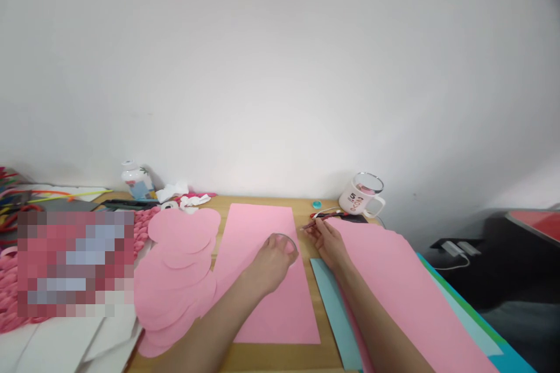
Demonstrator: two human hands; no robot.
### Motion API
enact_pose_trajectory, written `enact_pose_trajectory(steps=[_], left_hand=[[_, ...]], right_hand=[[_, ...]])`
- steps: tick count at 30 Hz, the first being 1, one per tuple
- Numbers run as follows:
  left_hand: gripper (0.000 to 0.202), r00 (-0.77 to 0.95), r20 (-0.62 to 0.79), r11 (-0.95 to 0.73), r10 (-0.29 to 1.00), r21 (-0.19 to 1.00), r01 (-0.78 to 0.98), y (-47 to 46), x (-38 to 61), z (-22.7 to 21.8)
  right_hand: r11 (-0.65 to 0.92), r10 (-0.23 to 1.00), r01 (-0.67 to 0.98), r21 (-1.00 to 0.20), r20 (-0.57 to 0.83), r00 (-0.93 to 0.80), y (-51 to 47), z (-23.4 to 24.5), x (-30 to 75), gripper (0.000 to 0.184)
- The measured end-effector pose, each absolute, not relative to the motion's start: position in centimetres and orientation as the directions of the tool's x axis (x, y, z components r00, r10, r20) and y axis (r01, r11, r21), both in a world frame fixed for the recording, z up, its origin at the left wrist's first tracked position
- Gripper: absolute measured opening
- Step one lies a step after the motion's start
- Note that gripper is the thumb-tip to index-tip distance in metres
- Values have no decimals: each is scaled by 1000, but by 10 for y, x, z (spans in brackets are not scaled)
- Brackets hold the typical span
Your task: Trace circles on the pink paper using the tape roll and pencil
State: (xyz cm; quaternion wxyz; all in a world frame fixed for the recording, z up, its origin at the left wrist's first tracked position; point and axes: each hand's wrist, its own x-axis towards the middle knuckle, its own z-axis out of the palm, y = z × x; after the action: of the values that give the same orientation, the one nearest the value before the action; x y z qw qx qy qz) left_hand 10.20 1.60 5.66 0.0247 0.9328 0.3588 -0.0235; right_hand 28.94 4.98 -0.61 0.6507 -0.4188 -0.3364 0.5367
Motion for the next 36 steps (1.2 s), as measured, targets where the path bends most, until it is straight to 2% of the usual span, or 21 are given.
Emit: enact_pose_trajectory(steps=[5, 9, 19, 23, 30, 36], left_hand=[[39, 725, -130, -733, 676, -15, 680, 16, 108, 72], [37, 717, -119, -724, 687, -26, 689, 17, 111, 72], [37, 728, -110, -736, 677, -103, 669, 20, 113, 57], [37, 724, -127, -735, 678, -117, 668, 21, 113, 58], [39, 711, -143, -722, 689, -48, 690, 19, 112, 70], [40, 699, -168, -712, 695, -27, 702, 18, 112, 76]], right_hand=[[102, 967, -330, -939, 15, 256, 51, -11, 277, 48], [71, 969, -259, -963, 5, 247, 62, -11, 270, 51], [7, 1000, -201, -980, 3, 18, 80, 3, 247, 41], [-9, 1000, -180, -984, -5, -24, 83, 5, 249, 38], [-16, 1000, -147, -989, -18, 12, 81, 3, 273, 41], [7, 993, -132, -991, -8, 117, 61, 1, 288, 42]])
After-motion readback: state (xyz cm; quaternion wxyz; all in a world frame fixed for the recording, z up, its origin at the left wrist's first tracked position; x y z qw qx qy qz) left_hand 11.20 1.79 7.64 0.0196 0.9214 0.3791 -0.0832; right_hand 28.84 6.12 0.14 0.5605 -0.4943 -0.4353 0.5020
